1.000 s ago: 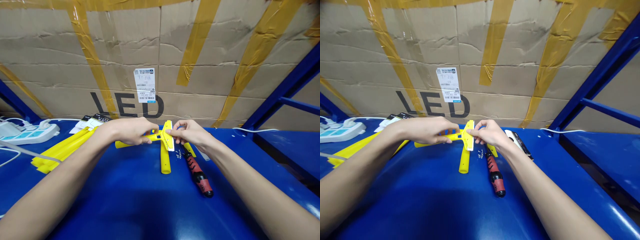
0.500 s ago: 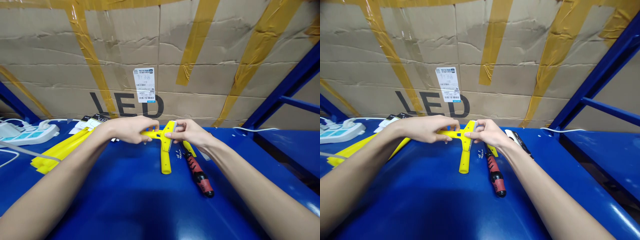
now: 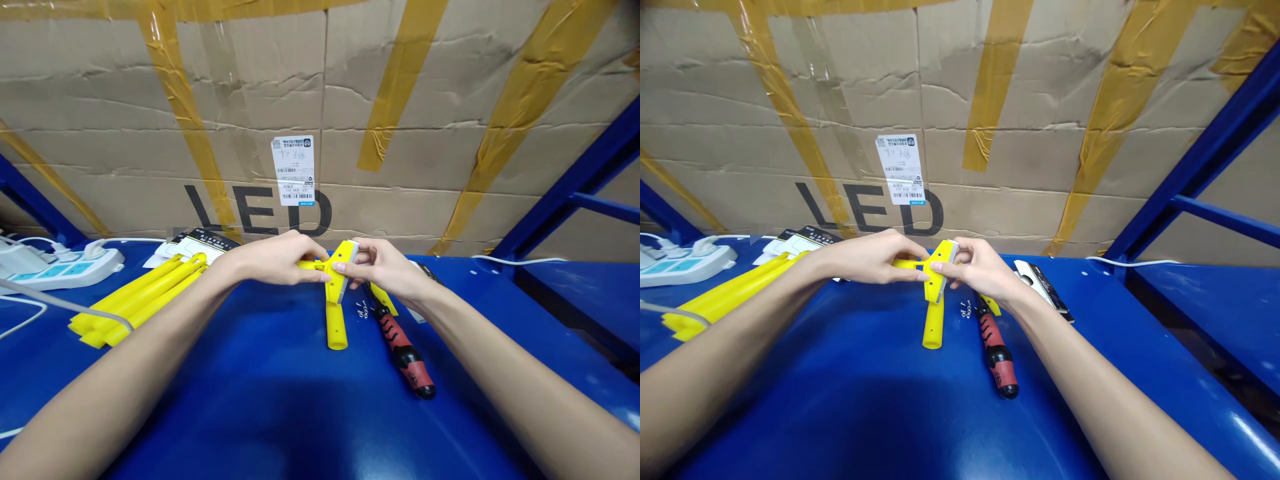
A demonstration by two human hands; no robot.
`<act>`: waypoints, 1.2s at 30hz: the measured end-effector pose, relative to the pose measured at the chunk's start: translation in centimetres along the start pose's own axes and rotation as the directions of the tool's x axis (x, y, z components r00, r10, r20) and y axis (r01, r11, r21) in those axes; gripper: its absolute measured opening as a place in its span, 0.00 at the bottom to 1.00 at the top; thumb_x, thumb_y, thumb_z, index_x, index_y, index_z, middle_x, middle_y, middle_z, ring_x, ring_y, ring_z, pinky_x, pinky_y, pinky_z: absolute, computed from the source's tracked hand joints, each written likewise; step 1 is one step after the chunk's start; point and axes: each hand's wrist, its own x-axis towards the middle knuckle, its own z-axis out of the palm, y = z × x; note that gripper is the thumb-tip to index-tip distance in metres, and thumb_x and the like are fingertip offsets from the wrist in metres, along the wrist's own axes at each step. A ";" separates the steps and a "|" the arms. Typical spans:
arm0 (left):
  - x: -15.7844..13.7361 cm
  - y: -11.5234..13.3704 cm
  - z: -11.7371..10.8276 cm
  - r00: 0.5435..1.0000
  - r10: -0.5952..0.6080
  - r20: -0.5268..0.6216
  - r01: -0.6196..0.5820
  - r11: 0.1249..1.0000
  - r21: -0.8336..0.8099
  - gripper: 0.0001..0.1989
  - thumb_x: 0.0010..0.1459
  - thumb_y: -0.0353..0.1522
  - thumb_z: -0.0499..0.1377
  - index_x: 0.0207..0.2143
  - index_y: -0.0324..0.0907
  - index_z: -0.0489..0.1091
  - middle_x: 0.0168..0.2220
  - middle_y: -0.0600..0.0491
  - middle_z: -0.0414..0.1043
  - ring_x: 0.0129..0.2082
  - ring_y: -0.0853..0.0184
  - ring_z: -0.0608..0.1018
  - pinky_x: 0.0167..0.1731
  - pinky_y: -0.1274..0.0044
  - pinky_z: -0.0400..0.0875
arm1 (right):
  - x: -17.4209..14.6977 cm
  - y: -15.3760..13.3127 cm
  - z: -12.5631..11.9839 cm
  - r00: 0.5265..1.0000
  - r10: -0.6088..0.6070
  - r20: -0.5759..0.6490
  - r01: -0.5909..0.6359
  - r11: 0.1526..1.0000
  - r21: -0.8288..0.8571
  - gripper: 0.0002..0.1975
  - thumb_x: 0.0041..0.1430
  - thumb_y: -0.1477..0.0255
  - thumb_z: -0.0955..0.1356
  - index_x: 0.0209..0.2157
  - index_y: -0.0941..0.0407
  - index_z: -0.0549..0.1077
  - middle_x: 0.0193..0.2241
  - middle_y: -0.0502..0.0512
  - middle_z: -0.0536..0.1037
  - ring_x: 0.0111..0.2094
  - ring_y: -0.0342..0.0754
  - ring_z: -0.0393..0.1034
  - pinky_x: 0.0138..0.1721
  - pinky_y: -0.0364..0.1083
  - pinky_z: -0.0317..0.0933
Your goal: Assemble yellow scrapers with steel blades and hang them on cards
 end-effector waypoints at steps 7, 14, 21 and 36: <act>0.1 0.0 0.1 1.000 -0.019 0.000 0.019 1.000 0.022 0.16 0.64 0.41 0.54 0.37 0.41 0.77 0.24 0.58 0.68 0.23 0.71 0.64 0.24 0.76 0.54 | -0.1 -0.3 -0.2 0.999 0.012 0.034 -0.012 1.000 0.001 0.18 0.47 0.63 0.79 0.34 0.58 0.75 0.32 0.55 0.83 0.31 0.45 0.77 0.31 0.42 0.72; 0.1 0.0 0.3 1.000 -0.015 0.013 0.014 0.999 0.035 0.13 0.64 0.39 0.54 0.36 0.43 0.75 0.25 0.58 0.69 0.23 0.72 0.66 0.25 0.76 0.56 | -0.2 -0.3 -0.6 0.997 0.002 0.076 -0.001 1.000 -0.021 0.16 0.52 0.64 0.78 0.35 0.57 0.73 0.31 0.55 0.82 0.31 0.46 0.78 0.33 0.44 0.75; 0.3 0.4 0.4 1.000 -0.008 -0.021 0.009 0.998 0.055 0.17 0.64 0.42 0.54 0.27 0.41 0.66 0.22 0.58 0.64 0.22 0.73 0.61 0.25 0.75 0.51 | -0.2 -0.3 -0.3 0.998 0.015 0.060 -0.015 1.000 0.003 0.13 0.55 0.68 0.77 0.36 0.58 0.71 0.30 0.53 0.81 0.28 0.44 0.78 0.32 0.43 0.76; 0.4 0.0 0.5 1.000 0.008 -0.021 -0.007 1.000 0.011 0.19 0.66 0.44 0.52 0.27 0.41 0.66 0.22 0.59 0.63 0.23 0.73 0.63 0.24 0.76 0.51 | -0.1 -0.4 -0.9 0.995 -0.025 0.094 0.026 1.000 -0.008 0.18 0.48 0.63 0.79 0.32 0.58 0.73 0.29 0.54 0.81 0.31 0.46 0.78 0.34 0.45 0.76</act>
